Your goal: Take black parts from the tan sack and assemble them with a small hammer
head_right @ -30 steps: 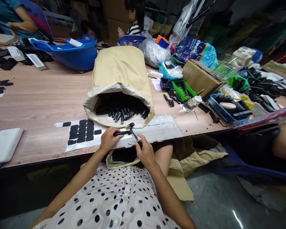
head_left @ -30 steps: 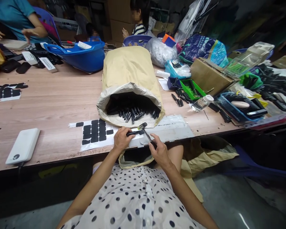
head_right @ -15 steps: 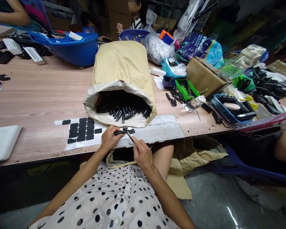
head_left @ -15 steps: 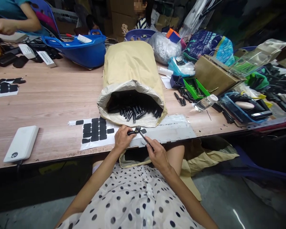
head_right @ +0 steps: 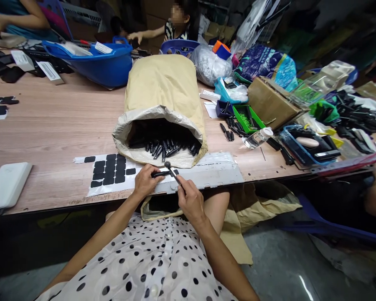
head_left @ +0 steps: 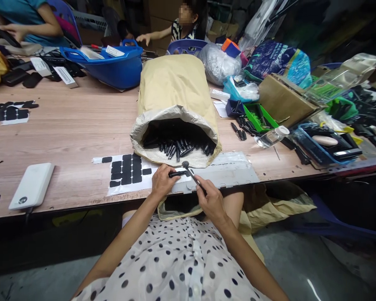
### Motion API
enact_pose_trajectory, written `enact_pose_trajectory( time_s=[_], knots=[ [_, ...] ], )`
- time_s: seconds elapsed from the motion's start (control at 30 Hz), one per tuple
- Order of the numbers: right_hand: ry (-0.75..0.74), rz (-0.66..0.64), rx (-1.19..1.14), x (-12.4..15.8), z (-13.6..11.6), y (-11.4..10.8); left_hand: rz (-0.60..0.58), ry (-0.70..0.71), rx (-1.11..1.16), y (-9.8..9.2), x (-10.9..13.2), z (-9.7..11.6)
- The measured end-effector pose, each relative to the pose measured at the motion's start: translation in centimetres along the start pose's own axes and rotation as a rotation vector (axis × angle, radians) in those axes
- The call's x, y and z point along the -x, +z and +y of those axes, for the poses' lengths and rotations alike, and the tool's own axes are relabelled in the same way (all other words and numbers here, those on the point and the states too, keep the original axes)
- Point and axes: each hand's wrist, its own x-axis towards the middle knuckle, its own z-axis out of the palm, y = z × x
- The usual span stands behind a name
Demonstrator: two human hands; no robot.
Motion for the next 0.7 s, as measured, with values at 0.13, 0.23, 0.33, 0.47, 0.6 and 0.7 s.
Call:
enact_pose_trajectory(
  time_s=[0.13, 0.23, 0.33, 0.47, 0.6, 0.7],
  knots=[
    [0.052, 0.082, 0.16, -1.7, 2.9, -0.7, 0.009, 0.013, -0.012, 0.0, 0.0, -0.1],
    [0.057, 0.133, 0.276, -2.5, 5.1, -0.4, 0.007, 0.03, -0.006, 0.0, 0.1, -0.2],
    [0.048, 0.154, 0.344, -2.7, 6.1, 0.5, 0.006, 0.038, -0.004, -0.1, 0.2, -0.4],
    [0.06, 0.165, 0.416, -2.5, 5.7, 1.7, -0.017, 0.054, 0.002, -0.2, -0.1, -0.7],
    [0.055, 0.161, 0.498, -2.6, 5.2, 2.3, -0.014, 0.133, 0.028, -0.8, -0.2, -1.1],
    [0.049, 0.151, 0.556, -2.8, 5.3, 2.4, -0.029, 0.27, 0.093, -1.6, 1.1, -0.8]
  ],
)
